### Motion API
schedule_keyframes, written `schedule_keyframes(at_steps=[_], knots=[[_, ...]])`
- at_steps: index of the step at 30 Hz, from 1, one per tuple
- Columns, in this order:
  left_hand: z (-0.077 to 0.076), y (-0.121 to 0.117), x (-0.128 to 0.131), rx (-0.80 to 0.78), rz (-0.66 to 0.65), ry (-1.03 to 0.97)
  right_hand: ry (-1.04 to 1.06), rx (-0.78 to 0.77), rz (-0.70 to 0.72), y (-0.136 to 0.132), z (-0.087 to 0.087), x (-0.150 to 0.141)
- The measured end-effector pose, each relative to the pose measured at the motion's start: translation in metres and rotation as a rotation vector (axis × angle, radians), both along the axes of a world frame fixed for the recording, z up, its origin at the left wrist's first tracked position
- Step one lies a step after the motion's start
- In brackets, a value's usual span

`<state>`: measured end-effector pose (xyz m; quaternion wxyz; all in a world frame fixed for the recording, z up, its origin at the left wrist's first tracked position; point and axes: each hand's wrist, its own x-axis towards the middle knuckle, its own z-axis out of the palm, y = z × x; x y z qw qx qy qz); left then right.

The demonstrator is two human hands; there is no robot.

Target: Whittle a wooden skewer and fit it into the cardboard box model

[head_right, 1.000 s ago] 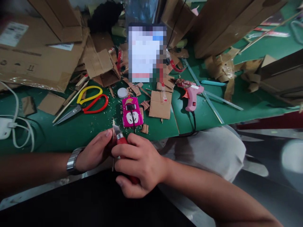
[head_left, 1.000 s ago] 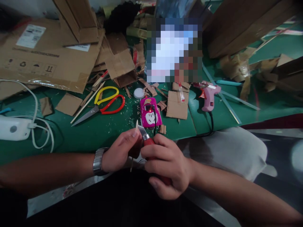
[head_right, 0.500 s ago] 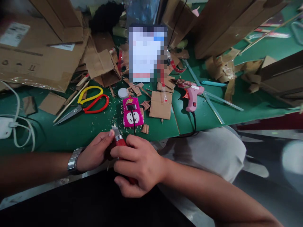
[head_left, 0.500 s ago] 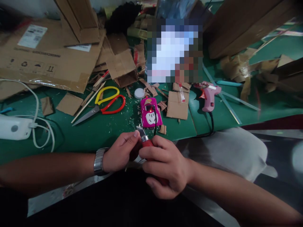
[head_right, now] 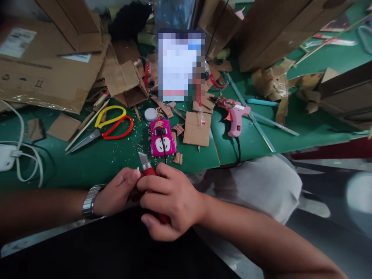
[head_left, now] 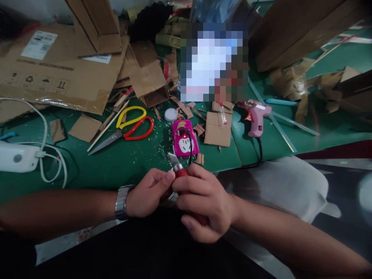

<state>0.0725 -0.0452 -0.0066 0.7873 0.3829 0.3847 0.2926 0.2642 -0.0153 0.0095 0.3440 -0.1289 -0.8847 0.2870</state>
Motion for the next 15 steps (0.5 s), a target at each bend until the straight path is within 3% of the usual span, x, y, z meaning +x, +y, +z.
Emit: schedule_keyframes(at_steps=[7,15], knots=[[-0.0018,0.0059,0.0044,-0.241,0.164,-0.099,0.016,-0.045,-0.029,0.0003,-0.0033,0.0013],[0.0020,0.0075,0.0075,-0.290,0.239,-0.090,0.009,-0.057,-0.013,0.0004,-0.0034,-0.0003]])
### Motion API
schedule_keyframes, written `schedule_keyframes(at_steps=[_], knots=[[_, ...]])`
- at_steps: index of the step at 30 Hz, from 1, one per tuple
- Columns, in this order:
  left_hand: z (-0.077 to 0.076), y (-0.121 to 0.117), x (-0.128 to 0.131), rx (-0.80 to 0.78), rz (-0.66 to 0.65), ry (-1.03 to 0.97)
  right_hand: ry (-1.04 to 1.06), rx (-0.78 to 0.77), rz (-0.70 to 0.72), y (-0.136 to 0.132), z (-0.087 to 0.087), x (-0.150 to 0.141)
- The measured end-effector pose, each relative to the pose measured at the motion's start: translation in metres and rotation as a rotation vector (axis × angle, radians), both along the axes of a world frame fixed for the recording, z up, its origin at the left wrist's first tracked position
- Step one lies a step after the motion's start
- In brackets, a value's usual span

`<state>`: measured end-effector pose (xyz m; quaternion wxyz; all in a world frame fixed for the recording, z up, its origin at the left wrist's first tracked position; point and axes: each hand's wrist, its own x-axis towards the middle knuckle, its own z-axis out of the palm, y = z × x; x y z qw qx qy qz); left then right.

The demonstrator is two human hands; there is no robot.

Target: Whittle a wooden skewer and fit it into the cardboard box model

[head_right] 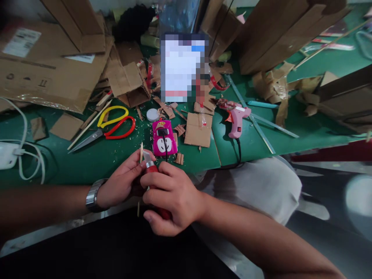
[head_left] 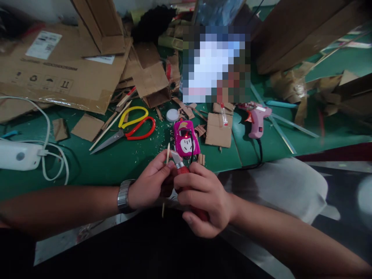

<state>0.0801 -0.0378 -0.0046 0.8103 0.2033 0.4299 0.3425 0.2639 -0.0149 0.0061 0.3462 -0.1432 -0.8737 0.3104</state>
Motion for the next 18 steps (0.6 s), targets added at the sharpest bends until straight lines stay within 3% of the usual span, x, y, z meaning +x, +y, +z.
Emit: schedule_keyframes(at_steps=[12,18], knots=[[-0.0016,0.0011,-0.0011,0.070,0.010,0.030,0.001,0.005,0.016,0.0001,-0.0007,0.0009],[-0.0005,-0.0020,-0.0046,0.039,-0.034,-0.062,-0.018,-0.001,0.023,0.0004,-0.0001,0.0017]])
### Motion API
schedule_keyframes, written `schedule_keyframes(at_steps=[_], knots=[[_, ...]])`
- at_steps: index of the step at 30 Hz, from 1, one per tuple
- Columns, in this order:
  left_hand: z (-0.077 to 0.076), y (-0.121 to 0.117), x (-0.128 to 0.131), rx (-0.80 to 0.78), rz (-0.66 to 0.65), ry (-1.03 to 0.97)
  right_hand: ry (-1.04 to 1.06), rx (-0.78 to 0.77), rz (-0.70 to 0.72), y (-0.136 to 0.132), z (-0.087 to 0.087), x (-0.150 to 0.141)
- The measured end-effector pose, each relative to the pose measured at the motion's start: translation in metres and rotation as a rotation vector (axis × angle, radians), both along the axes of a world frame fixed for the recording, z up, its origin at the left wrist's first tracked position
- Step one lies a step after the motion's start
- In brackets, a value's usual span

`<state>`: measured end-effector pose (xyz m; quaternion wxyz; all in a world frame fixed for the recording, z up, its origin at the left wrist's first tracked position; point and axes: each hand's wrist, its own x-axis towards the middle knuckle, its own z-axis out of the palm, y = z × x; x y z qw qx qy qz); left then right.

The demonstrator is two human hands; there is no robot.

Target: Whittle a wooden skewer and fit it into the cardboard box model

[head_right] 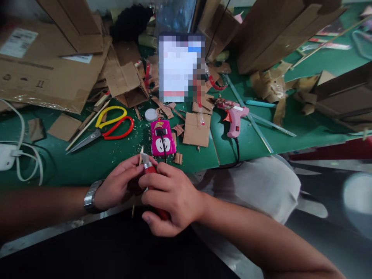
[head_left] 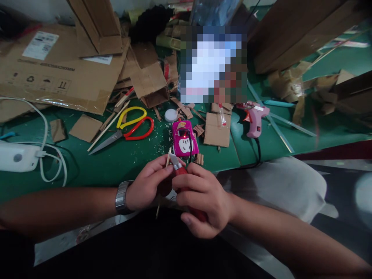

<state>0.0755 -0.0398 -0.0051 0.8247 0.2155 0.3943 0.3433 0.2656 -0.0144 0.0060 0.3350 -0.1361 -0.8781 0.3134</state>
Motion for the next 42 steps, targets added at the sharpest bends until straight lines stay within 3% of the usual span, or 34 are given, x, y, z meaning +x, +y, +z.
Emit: schedule_keyframes(at_steps=[5,19,31,42], knots=[[0.0018,-0.0001,0.0001,0.019,-0.012,-0.024,0.014,0.020,0.006,0.0002,-0.0008,-0.0015],[0.0024,0.0010,-0.0017,0.161,-0.085,0.170,0.014,0.048,0.023,-0.0006,-0.0020,-0.0025],[0.0035,-0.0002,0.0010,-0.046,0.008,-0.038,-0.022,0.046,0.020,-0.0014,0.0000,-0.0015],[0.0008,-0.0007,-0.0017,0.018,-0.082,0.029,-0.046,0.042,0.035,-0.0026,0.0007,-0.0019]])
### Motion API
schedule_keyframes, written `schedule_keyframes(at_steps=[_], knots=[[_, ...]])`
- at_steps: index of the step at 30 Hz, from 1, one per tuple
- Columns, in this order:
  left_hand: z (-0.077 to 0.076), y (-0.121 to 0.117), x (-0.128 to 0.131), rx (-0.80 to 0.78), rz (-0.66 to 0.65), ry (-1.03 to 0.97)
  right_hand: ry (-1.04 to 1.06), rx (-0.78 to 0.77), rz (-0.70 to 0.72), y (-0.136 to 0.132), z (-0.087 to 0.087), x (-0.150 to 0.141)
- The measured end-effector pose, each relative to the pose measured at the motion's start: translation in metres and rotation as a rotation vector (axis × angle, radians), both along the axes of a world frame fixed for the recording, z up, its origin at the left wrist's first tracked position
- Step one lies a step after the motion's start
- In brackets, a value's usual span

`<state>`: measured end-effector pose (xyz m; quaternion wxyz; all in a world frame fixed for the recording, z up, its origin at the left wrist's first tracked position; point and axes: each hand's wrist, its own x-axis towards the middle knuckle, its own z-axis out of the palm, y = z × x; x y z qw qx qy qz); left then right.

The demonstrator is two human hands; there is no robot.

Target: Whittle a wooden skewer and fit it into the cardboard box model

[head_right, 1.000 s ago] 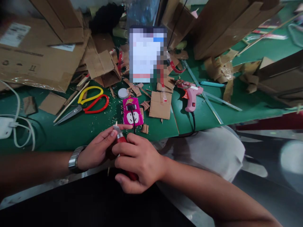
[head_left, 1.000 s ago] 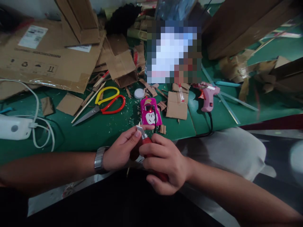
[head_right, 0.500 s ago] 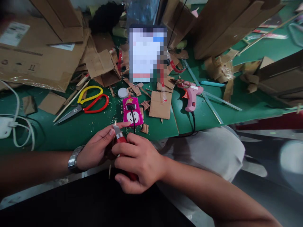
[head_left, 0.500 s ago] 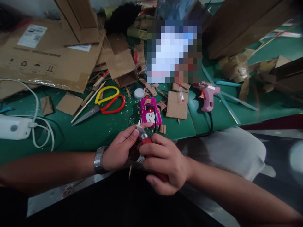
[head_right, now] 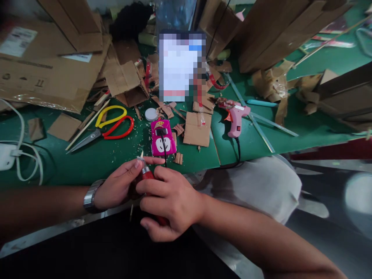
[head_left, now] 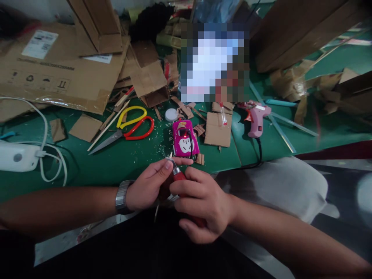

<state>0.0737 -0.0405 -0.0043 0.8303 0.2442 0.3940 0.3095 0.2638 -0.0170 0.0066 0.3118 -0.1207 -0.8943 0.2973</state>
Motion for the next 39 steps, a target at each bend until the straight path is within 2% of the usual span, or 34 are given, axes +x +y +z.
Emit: schedule_keyframes(at_steps=[9,18,22,26,30,39], knots=[[0.0010,-0.0015,0.0024,0.008,0.019,-0.021,-0.021,0.010,0.008,-0.0024,0.0006,0.0017],[-0.0014,-0.0036,0.0039,0.035,-0.032,-0.069,0.009,0.015,-0.020,0.0017,0.0005,-0.0003],[0.0009,-0.0020,0.0024,-0.038,0.018,-0.069,0.004,-0.002,-0.030,0.0018,-0.0004,-0.0004],[0.0026,0.0004,0.0009,-0.032,0.085,-0.103,0.008,-0.002,-0.002,0.0005,-0.0004,0.0000],[0.0007,-0.0024,0.0004,-0.071,0.054,-0.166,0.010,-0.012,-0.013,0.0015,-0.0003,0.0002],[-0.0001,-0.0051,0.0007,-0.011,0.022,-0.165,0.072,0.020,-0.012,0.0041,-0.0014,-0.0005]])
